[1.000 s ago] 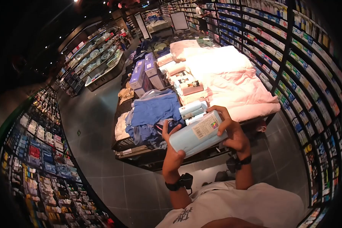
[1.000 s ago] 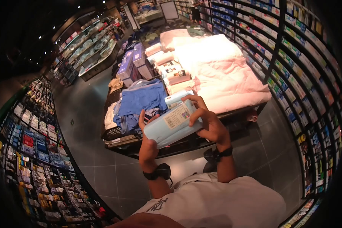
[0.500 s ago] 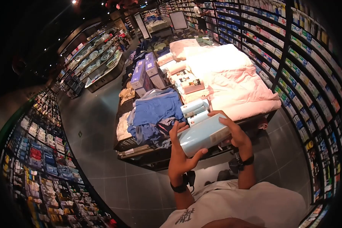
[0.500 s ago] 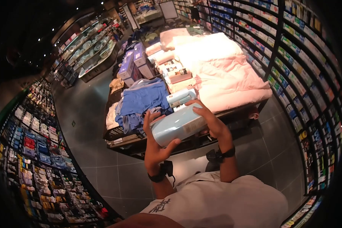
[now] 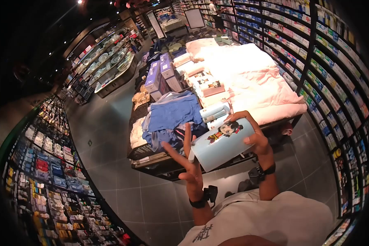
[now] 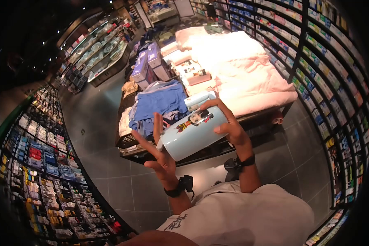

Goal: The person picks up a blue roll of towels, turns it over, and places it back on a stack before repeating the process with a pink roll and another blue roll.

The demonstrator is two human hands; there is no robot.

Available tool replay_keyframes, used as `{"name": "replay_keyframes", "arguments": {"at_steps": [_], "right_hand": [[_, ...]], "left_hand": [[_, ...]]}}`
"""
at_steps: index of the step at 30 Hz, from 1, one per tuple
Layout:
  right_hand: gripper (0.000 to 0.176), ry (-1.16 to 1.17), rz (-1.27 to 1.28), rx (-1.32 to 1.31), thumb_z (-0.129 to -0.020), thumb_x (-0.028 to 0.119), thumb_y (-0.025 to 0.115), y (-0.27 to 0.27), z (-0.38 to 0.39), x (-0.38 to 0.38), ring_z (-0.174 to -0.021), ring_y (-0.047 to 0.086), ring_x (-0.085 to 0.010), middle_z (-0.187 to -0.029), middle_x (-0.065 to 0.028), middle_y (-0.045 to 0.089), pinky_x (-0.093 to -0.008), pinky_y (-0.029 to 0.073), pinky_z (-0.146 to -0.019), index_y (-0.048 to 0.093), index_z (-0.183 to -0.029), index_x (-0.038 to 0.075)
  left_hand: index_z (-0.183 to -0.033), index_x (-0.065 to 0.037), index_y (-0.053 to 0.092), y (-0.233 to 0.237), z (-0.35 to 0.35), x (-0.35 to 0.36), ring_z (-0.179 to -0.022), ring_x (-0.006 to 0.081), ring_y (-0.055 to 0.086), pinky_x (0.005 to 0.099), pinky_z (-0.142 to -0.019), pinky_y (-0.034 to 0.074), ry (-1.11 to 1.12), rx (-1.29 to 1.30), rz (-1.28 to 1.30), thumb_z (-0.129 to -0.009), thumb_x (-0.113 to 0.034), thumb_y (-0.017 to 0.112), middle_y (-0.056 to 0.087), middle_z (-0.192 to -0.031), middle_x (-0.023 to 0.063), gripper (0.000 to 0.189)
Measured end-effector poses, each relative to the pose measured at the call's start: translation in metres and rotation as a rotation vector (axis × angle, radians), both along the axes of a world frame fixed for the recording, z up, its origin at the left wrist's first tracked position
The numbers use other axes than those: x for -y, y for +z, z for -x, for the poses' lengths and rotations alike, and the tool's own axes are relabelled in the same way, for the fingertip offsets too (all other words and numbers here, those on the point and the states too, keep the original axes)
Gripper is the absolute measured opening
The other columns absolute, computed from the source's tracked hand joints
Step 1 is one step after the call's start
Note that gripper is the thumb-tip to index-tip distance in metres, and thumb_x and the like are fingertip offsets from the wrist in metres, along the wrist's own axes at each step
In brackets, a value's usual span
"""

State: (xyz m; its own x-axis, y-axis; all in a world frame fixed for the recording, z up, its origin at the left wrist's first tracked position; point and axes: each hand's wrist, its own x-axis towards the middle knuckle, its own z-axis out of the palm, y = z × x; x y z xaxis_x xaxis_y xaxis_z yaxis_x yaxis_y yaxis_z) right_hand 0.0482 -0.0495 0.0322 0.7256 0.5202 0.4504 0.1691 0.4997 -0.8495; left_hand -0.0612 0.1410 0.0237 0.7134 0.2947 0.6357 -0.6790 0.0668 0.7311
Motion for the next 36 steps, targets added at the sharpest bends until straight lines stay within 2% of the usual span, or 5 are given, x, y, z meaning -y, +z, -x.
{"name": "replay_keyframes", "arguments": {"at_steps": [6,12,18,27,36], "right_hand": [[0.063,-0.167,0.012,0.195,-0.079,0.036,0.070,0.007,0.008,-0.016,-0.122,0.055,-0.0228,-0.128,-0.0119,0.057,-0.0356,0.041,-0.109,0.056,-0.131,0.002],[0.052,-0.161,0.037,0.087,-0.088,0.035,0.072,0.004,0.016,-0.026,-0.123,0.055,-0.0211,-0.129,-0.0102,0.060,-0.0363,0.041,-0.109,0.060,-0.129,0.005],[0.048,-0.099,-0.038,0.006,-0.089,0.029,0.069,0.000,0.016,-0.025,-0.122,0.055,-0.0208,-0.129,-0.0107,0.060,-0.0352,0.042,-0.108,0.060,-0.130,0.005],[0.051,-0.149,-0.043,0.239,-0.088,0.031,0.069,-0.004,0.014,-0.017,-0.126,0.052,-0.0276,-0.133,-0.0183,0.056,-0.0408,0.039,-0.111,0.056,-0.129,0.004],[0.050,-0.164,-0.043,0.094,-0.089,0.029,0.067,-0.007,0.016,-0.015,-0.132,0.050,-0.0295,-0.135,-0.0188,0.055,-0.0437,0.036,-0.115,0.054,-0.130,0.004]], "left_hand": [[-0.166,-0.010,-0.017,-0.002,0.007,-0.012,-0.160,0.0331,0.016,0.0440,-0.128,0.014,0.126,-0.301,-0.284,-0.091,-0.089,0.022,-0.003,-0.176,0.0188,0.116],[-0.169,-0.010,0.011,-0.002,0.021,-0.022,-0.151,0.0308,0.037,0.0454,-0.125,0.028,-0.160,-0.110,0.211,-0.102,-0.079,0.020,0.018,-0.172,0.0211,0.097],[-0.168,-0.008,0.007,-0.011,0.019,-0.017,-0.142,0.0321,0.049,0.0468,-0.119,0.039,-0.008,-0.129,0.117,-0.105,-0.056,0.050,0.042,-0.157,0.0250,0.089],[-0.167,-0.008,0.011,-0.013,0.016,-0.016,-0.132,0.0301,0.059,0.0440,-0.111,0.050,-0.263,-0.187,0.350,-0.089,-0.053,0.080,0.052,-0.147,0.0201,0.114],[-0.159,0.002,0.031,0.013,0.016,0.024,-0.124,0.0259,0.062,0.0403,-0.106,0.052,0.073,-0.179,0.384,-0.110,-0.040,0.049,0.058,-0.139,0.0167,0.067]]}}
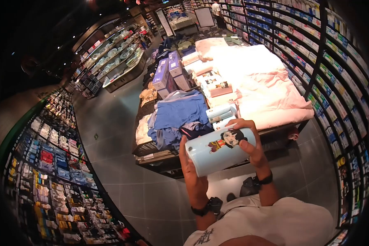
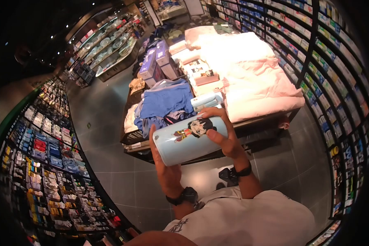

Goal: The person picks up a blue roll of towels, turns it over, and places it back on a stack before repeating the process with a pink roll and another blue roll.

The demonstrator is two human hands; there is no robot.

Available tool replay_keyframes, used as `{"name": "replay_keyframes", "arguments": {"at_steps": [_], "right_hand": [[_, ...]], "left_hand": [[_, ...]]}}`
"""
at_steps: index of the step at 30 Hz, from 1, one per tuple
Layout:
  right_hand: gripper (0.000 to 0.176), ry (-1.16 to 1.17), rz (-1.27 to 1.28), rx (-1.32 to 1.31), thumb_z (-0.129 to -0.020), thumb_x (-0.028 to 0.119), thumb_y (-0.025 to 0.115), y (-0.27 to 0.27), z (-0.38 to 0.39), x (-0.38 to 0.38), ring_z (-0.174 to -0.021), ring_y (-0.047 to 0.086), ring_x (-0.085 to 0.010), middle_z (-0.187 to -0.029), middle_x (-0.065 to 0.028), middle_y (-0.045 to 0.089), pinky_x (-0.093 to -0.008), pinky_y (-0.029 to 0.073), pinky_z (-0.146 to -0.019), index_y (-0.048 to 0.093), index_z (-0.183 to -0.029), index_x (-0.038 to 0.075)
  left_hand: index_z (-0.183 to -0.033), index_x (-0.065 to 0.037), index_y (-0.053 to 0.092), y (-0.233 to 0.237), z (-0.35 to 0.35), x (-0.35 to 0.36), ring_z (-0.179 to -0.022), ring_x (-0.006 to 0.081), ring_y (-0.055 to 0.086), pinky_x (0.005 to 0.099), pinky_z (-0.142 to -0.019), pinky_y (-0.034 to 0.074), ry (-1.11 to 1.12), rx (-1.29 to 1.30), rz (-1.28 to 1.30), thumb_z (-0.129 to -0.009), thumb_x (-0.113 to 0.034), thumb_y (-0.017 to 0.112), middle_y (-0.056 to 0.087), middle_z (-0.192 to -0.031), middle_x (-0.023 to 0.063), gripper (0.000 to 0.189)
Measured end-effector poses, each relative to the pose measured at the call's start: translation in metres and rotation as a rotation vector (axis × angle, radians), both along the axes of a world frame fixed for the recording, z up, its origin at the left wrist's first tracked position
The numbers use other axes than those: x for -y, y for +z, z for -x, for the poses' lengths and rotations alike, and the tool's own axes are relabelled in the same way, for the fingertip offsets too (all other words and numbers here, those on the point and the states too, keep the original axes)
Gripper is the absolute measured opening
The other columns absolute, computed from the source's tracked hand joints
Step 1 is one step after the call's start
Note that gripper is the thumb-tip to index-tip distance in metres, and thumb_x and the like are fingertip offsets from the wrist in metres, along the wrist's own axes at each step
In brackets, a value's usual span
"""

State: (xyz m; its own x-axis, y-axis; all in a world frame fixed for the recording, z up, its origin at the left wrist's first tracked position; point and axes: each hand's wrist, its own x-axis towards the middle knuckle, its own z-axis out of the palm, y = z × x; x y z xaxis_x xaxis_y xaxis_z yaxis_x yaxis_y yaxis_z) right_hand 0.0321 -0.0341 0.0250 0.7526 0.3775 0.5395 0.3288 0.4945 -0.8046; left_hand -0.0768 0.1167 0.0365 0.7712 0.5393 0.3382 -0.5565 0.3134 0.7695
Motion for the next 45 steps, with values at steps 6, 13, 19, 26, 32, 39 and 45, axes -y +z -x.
{"name": "replay_keyframes", "arguments": {"at_steps": [6,13,19,26,32,39,45], "right_hand": [[0.049,-0.009,0.156,0.402,-0.083,0.021,0.072,0.001,-0.014,0.020,-0.126,0.053,-0.0349,-0.135,-0.0219,0.053,-0.0461,0.039,-0.111,0.058,-0.128,0.007],[0.051,0.044,0.094,0.285,-0.097,0.038,0.058,0.006,-0.018,0.029,-0.124,0.053,-0.0317,-0.138,-0.0204,0.049,-0.0412,0.043,-0.105,0.055,-0.137,0.006],[0.073,0.527,0.171,-0.523,-0.105,0.059,0.040,-0.023,-0.062,0.046,-0.115,0.061,-0.0235,-0.129,-0.0167,0.059,-0.0370,0.053,-0.098,0.048,-0.148,0.000],[0.057,0.255,0.316,-0.172,-0.097,0.047,0.058,-0.007,-0.089,0.085,-0.112,0.058,-0.0182,-0.127,-0.0102,0.058,-0.0302,0.049,-0.091,0.052,-0.139,0.009],[0.054,0.217,0.096,0.275,-0.071,0.028,0.078,0.004,-0.114,0.121,-0.124,0.046,-0.0300,-0.139,-0.0191,0.043,-0.0418,0.030,-0.113,0.062,-0.121,0.012],[0.064,-0.023,-0.102,0.135,-0.080,0.048,0.058,0.010,-0.134,0.122,-0.120,0.050,-0.0259,-0.126,-0.0165,0.052,-0.0391,0.035,-0.109,0.058,-0.127,0.004],[0.073,0.142,0.097,-0.373,-0.102,0.060,0.037,-0.005,-0.149,0.150,-0.110,0.063,-0.0210,-0.120,-0.0124,0.064,-0.0324,0.050,-0.095,0.050,-0.143,0.001]], "left_hand": [[-0.147,0.004,0.047,-0.009,0.000,-0.023,-0.128,0.0248,0.059,0.0407,-0.109,0.048,-0.230,-0.127,0.100,-0.113,-0.047,0.033,0.061,-0.133,0.0172,0.062],[-0.134,-0.001,0.052,0.000,-0.014,-0.003,-0.113,0.0245,0.058,0.0366,-0.102,0.045,-0.015,-0.190,-0.394,-0.094,-0.036,0.070,0.058,-0.122,0.0152,0.056],[-0.131,-0.001,0.056,0.012,-0.034,0.019,-0.116,0.0298,0.058,0.0409,-0.099,0.047,0.284,0.089,-1.235,-0.083,-0.019,0.080,0.057,-0.127,0.0177,0.056],[-0.150,0.002,0.041,-0.004,-0.080,0.044,-0.132,0.0343,0.052,0.0487,-0.115,0.037,0.180,-0.056,-0.705,-0.096,-0.056,0.061,0.052,-0.141,0.0237,0.082],[-0.162,-0.004,0.026,0.015,-0.112,0.059,-0.142,0.0332,0.042,0.0466,-0.121,0.028,-0.096,-0.081,-0.470,-0.096,-0.048,0.064,0.044,-0.152,0.0242,0.088],[-0.157,-0.010,0.039,0.023,-0.146,0.077,-0.125,0.0262,0.054,0.0381,-0.110,0.040,-0.394,-0.420,-0.203,-0.099,-0.035,0.065,0.052,-0.141,0.0186,0.068],[-0.136,-0.001,0.053,0.004,-0.157,0.112,-0.114,0.0267,0.059,0.0388,-0.100,0.048,0.036,-0.146,-0.727,-0.079,-0.030,0.084,0.059,-0.121,0.0161,0.071]]}}
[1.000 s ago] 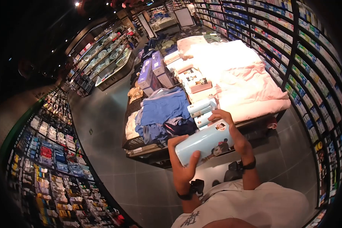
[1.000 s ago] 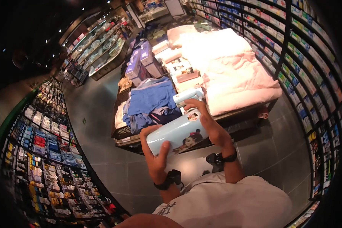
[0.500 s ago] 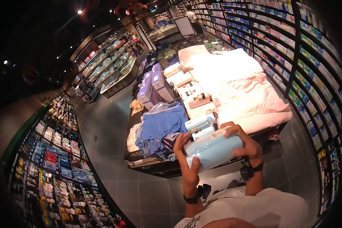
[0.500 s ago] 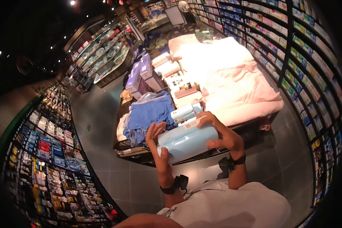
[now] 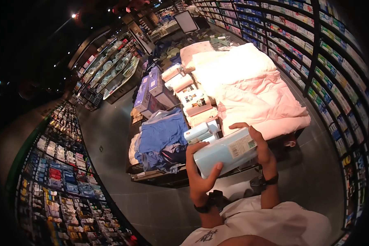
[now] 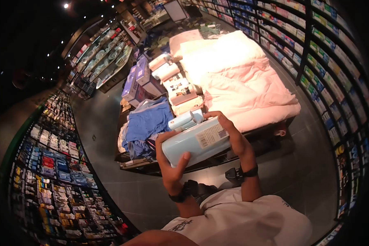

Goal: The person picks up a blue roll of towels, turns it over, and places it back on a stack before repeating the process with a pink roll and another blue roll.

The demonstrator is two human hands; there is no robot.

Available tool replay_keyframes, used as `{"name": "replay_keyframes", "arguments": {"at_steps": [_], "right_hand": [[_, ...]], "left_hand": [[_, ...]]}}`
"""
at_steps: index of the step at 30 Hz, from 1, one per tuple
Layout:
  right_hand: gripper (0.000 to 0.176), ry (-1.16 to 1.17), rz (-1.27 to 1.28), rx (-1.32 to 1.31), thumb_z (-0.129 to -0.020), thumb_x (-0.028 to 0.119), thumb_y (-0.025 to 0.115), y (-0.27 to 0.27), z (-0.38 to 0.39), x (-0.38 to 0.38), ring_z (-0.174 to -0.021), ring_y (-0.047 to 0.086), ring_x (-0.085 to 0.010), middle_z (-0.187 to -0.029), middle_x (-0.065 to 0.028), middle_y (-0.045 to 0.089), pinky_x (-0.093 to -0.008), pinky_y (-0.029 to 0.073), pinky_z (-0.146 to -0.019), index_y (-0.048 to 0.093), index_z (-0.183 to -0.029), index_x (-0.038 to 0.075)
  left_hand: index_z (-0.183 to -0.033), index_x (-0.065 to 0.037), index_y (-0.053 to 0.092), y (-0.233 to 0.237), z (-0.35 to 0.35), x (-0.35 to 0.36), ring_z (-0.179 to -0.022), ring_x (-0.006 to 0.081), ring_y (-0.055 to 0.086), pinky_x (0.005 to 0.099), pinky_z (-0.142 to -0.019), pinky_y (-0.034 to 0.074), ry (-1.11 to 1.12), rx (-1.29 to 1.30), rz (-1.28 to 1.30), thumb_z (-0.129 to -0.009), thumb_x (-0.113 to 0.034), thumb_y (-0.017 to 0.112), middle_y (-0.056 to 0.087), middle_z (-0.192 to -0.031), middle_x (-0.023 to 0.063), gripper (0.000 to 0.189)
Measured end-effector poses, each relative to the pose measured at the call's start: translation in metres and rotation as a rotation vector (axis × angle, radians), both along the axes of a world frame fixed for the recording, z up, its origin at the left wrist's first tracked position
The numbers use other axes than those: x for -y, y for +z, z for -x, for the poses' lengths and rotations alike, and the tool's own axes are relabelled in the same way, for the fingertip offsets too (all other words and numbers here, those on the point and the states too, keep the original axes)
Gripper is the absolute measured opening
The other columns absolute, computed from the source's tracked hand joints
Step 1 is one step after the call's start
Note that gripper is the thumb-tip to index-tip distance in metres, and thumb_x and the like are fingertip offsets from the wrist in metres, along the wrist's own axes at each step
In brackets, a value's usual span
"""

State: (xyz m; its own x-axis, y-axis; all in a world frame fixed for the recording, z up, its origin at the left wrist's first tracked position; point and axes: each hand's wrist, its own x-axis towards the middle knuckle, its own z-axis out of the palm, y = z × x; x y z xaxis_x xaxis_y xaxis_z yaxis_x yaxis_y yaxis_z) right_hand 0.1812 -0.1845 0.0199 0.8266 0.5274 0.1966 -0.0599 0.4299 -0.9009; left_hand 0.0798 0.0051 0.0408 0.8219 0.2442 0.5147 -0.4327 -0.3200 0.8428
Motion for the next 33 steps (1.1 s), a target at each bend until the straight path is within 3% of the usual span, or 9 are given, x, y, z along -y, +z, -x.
{"name": "replay_keyframes", "arguments": {"at_steps": [2,6,11,17,20,24,25,30,33], "right_hand": [[0.073,0.116,0.075,-0.125,-0.103,0.062,0.034,-0.001,-0.008,0.014,-0.110,0.065,-0.0220,-0.121,-0.0133,0.066,-0.0322,0.051,-0.094,0.051,-0.143,0.003],[0.067,0.107,0.158,-0.181,-0.102,0.054,0.040,0.000,-0.012,0.034,-0.115,0.063,-0.0232,-0.123,-0.0134,0.064,-0.0336,0.049,-0.099,0.051,-0.143,0.003],[0.059,0.005,0.179,0.275,-0.092,0.030,0.061,0.006,-0.018,0.038,-0.122,0.055,-0.0220,-0.130,-0.0125,0.056,-0.0359,0.044,-0.104,0.048,-0.145,0.007],[0.035,-0.092,0.104,0.688,-0.065,0.008,0.069,0.017,-0.023,0.015,-0.138,0.045,-0.0330,-0.153,-0.0170,0.038,-0.0427,0.035,-0.116,0.071,-0.099,0.006],[0.043,-0.110,-0.050,0.659,-0.061,0.012,0.069,0.019,-0.031,-0.001,-0.137,0.045,-0.0307,-0.154,-0.0172,0.037,-0.0432,0.035,-0.116,0.070,-0.104,0.008],[0.073,-0.202,-0.158,0.512,-0.080,0.038,0.065,0.012,-0.035,-0.027,-0.133,0.048,-0.0260,-0.148,-0.0204,0.045,-0.0396,0.038,-0.114,0.049,-0.142,0.001],[0.085,-0.249,-0.122,0.485,-0.094,0.059,0.051,0.015,-0.033,-0.031,-0.130,0.055,-0.0285,-0.142,-0.0257,0.051,-0.0403,0.046,-0.109,0.036,-0.149,-0.004],[0.050,-0.165,-0.098,0.082,-0.110,0.034,0.041,0.011,-0.039,-0.033,-0.104,0.068,-0.0210,-0.115,-0.0164,0.068,-0.0315,0.054,-0.094,0.055,-0.139,-0.004],[0.044,-0.211,-0.083,0.141,-0.101,0.030,0.056,0.011,-0.032,-0.031,-0.093,0.066,-0.0125,-0.110,-0.0102,0.066,-0.0219,0.051,-0.082,0.059,-0.130,-0.003]], "left_hand": [[-0.134,0.000,0.055,0.002,-0.003,0.002,-0.114,0.0281,0.058,0.0399,-0.101,0.046,0.047,0.077,-0.305,-0.077,-0.032,0.083,0.059,-0.119,0.0155,0.071],[-0.136,0.000,0.055,-0.006,-0.013,0.011,-0.117,0.0300,0.058,0.0421,-0.103,0.046,-0.025,0.051,-0.240,-0.081,-0.040,0.081,0.057,-0.127,0.0175,0.073],[-0.159,-0.008,0.028,-0.033,-0.053,0.004,-0.131,0.0325,0.056,0.0451,-0.110,0.044,-0.031,0.073,0.157,-0.106,-0.054,0.051,0.051,-0.143,0.0191,0.073],[-0.164,-0.014,0.020,-0.011,-0.048,-0.014,-0.134,0.0292,0.053,0.0453,-0.110,0.048,-0.267,-0.052,0.728,-0.102,-0.040,0.062,0.047,-0.148,0.0179,0.079],[-0.165,-0.009,0.023,-0.013,-0.044,-0.020,-0.137,0.0267,0.048,0.0426,-0.112,0.044,-0.252,-0.045,0.647,-0.103,-0.040,0.060,0.043,-0.152,0.0165,0.078],[-0.165,0.000,0.026,-0.010,-0.039,-0.023,-0.140,0.0298,0.045,0.0423,-0.116,0.036,-0.036,0.100,0.206,-0.107,-0.047,0.052,0.040,-0.154,0.0208,0.079],[-0.166,-0.002,0.024,-0.011,-0.035,-0.025,-0.140,0.0320,0.043,0.0436,-0.117,0.033,-0.015,0.113,0.107,-0.107,-0.049,0.050,0.040,-0.154,0.0226,0.080],[-0.167,-0.007,0.025,0.001,-0.012,-0.021,-0.141,0.0382,0.041,0.0466,-0.120,0.029,0.018,0.076,-0.084,-0.104,-0.050,0.048,0.038,-0.154,0.0256,0.080],[-0.166,-0.002,0.024,-0.001,0.000,-0.019,-0.144,0.0344,0.042,0.0450,-0.120,0.030,-0.117,0.006,0.159,-0.103,-0.057,0.046,0.038,-0.157,0.0239,0.086]]}}
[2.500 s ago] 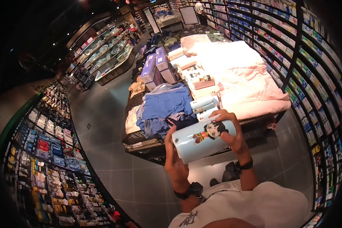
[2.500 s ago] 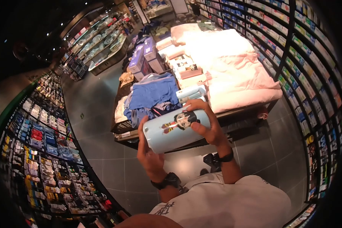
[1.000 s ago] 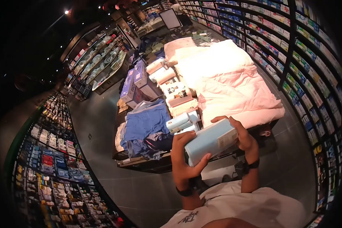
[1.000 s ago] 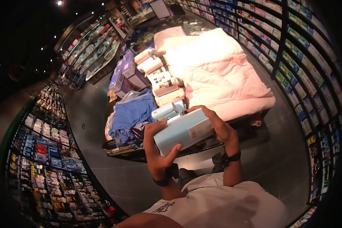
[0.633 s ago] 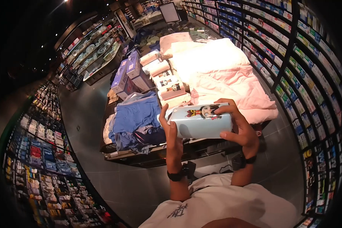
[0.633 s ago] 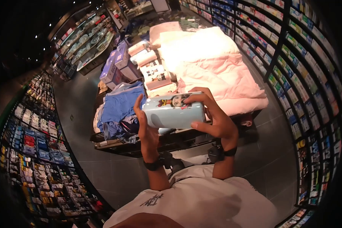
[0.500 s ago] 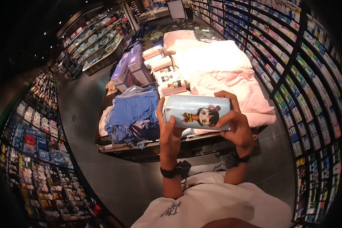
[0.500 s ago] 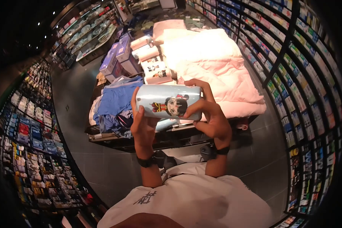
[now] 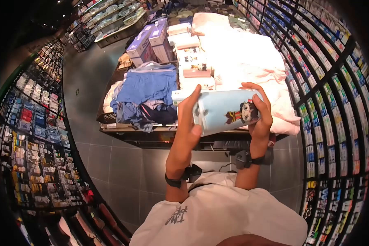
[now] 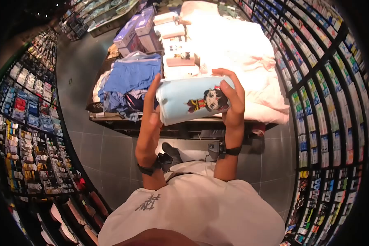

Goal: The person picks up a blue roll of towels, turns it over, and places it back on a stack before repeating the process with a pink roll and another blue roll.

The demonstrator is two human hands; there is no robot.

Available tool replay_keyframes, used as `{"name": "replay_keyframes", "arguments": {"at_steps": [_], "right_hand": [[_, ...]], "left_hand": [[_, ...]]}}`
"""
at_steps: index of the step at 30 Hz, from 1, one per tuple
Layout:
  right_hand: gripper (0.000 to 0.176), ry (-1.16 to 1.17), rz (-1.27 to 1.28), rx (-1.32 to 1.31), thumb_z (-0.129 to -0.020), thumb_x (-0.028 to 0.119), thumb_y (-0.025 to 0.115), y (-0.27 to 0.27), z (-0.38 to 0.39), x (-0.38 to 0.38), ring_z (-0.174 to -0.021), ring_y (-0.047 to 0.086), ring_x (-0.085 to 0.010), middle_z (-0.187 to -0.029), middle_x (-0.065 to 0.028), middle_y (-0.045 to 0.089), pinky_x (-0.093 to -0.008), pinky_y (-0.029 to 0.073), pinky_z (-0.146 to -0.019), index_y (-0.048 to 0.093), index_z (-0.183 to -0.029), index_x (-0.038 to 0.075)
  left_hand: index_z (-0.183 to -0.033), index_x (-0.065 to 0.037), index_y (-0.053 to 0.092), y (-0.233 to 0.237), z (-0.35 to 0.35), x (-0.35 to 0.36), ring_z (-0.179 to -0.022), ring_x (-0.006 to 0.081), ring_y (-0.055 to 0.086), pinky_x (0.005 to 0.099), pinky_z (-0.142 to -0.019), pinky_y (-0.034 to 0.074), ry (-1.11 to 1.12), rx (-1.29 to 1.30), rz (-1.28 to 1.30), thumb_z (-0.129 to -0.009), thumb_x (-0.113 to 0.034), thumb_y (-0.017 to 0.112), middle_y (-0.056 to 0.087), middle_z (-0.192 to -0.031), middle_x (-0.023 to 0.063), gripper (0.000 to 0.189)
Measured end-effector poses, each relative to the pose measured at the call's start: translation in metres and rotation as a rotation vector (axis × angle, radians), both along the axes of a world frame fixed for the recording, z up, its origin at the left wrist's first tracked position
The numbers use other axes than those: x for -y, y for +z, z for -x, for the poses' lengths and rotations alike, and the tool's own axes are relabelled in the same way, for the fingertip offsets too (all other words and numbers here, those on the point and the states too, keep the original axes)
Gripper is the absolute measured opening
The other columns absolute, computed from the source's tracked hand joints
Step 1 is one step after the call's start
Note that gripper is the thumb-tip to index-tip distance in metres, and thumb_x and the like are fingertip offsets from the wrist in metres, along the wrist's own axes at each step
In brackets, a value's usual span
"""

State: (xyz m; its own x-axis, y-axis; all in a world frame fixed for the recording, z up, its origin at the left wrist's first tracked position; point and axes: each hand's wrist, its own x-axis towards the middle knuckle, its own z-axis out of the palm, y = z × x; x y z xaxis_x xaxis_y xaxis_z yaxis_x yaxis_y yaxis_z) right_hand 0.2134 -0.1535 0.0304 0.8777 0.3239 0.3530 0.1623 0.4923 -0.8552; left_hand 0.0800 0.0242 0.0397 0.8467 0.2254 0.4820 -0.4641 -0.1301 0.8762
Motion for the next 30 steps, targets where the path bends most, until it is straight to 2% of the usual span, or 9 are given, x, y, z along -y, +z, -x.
{"name": "replay_keyframes", "arguments": {"at_steps": [3,5,8,12,15,18,23,26,30], "right_hand": [[0.058,-0.032,0.059,0.279,-0.089,0.039,0.067,0.003,0.014,0.002,-0.108,0.061,-0.0205,-0.118,-0.0150,0.062,-0.0322,0.048,-0.094,0.059,-0.129,-0.003],[0.065,-0.069,0.137,0.664,-0.087,0.047,0.069,0.001,0.024,-0.001,-0.116,0.058,-0.0252,-0.123,-0.0176,0.059,-0.0391,0.045,-0.101,0.059,-0.128,-0.003],[0.079,0.071,-0.019,0.592,-0.085,0.062,0.069,0.003,0.042,-0.003,-0.122,0.054,-0.0297,-0.128,-0.0211,0.056,-0.0452,0.040,-0.107,0.058,-0.130,-0.002],[0.091,0.054,0.082,0.241,-0.100,0.070,0.030,0.010,0.049,-0.017,-0.114,0.062,-0.0304,-0.126,-0.0271,0.059,-0.0402,0.053,-0.095,0.048,-0.138,-0.011],[0.082,0.574,0.155,-0.245,-0.103,0.061,0.036,-0.018,0.011,-0.010,-0.113,0.067,-0.0269,-0.129,-0.0212,0.068,-0.0392,0.050,-0.105,0.049,-0.145,-0.007],[0.079,0.607,0.165,-0.229,-0.099,0.060,0.047,-0.022,0.010,-0.009,-0.117,0.065,-0.0266,-0.133,-0.0196,0.063,-0.0381,0.049,-0.104,0.051,-0.143,-0.005],[0.057,0.434,0.154,0.230,-0.086,0.033,0.071,-0.010,0.034,0.013,-0.121,0.057,-0.0267,-0.143,-0.0183,0.053,-0.0367,0.043,-0.106,0.056,-0.134,0.005],[0.060,0.452,-0.032,0.655,-0.078,0.015,0.074,-0.015,0.021,0.012,-0.125,0.054,-0.0313,-0.144,-0.0254,0.049,-0.0414,0.041,-0.107,0.051,-0.133,0.006],[0.056,0.360,-0.342,0.505,-0.084,0.028,0.062,-0.014,0.028,-0.010,-0.125,0.056,-0.0384,-0.144,-0.0322,0.047,-0.0467,0.040,-0.111,0.050,-0.133,0.005]], "left_hand": [[-0.163,0.003,0.025,0.004,0.007,0.011,-0.143,0.0309,0.047,0.0439,-0.119,0.034,-0.113,-0.071,0.539,-0.100,-0.064,0.048,0.044,-0.156,0.0231,0.095],[-0.156,0.004,0.034,-0.006,0.005,0.005,-0.135,0.0300,0.052,0.0432,-0.115,0.039,-0.047,-0.082,0.511,-0.097,-0.059,0.052,0.054,-0.142,0.0225,0.088],[-0.151,-0.001,0.041,-0.005,0.012,-0.004,-0.123,0.0277,0.056,0.0412,-0.107,0.045,-0.041,-0.028,0.462,-0.087,-0.051,0.068,0.056,-0.132,0.0197,0.086],[-0.145,0.000,0.049,0.005,0.034,0.009,-0.114,0.0318,0.061,0.0426,-0.096,0.051,0.213,0.089,0.097,-0.074,-0.027,0.086,0.059,-0.129,0.0204,0.085],[-0.136,-0.003,0.058,0.012,0.035,0.013,-0.107,0.0356,0.063,0.0438,-0.091,0.052,0.492,0.406,-0.677,-0.069,-0.025,0.091,0.062,-0.124,0.0201,0.078],[-0.130,-0.006,0.063,0.009,0.037,0.011,-0.104,0.0384,0.063,0.0473,-0.089,0.051,0.429,0.425,-0.683,-0.063,-0.027,0.094,0.063,-0.121,0.0192,0.077],[-0.149,0.003,0.043,-0.011,0.030,0.011,-0.130,0.0351,0.054,0.0473,-0.109,0.044,0.476,0.163,-0.014,-0.080,-0.062,0.075,0.055,-0.140,0.0234,0.100],[-0.157,0.007,0.033,-0.012,0.030,0.001,-0.127,0.0339,0.058,0.0453,-0.114,0.041,0.118,0.048,0.468,-0.081,-0.058,0.074,0.056,-0.139,0.0269,0.109],[-0.153,0.003,0.038,-0.022,0.035,0.009,-0.123,0.0343,0.060,0.0460,-0.108,0.046,0.203,0.153,0.131,-0.073,-0.057,0.082,0.058,-0.135,0.0258,0.109]]}}
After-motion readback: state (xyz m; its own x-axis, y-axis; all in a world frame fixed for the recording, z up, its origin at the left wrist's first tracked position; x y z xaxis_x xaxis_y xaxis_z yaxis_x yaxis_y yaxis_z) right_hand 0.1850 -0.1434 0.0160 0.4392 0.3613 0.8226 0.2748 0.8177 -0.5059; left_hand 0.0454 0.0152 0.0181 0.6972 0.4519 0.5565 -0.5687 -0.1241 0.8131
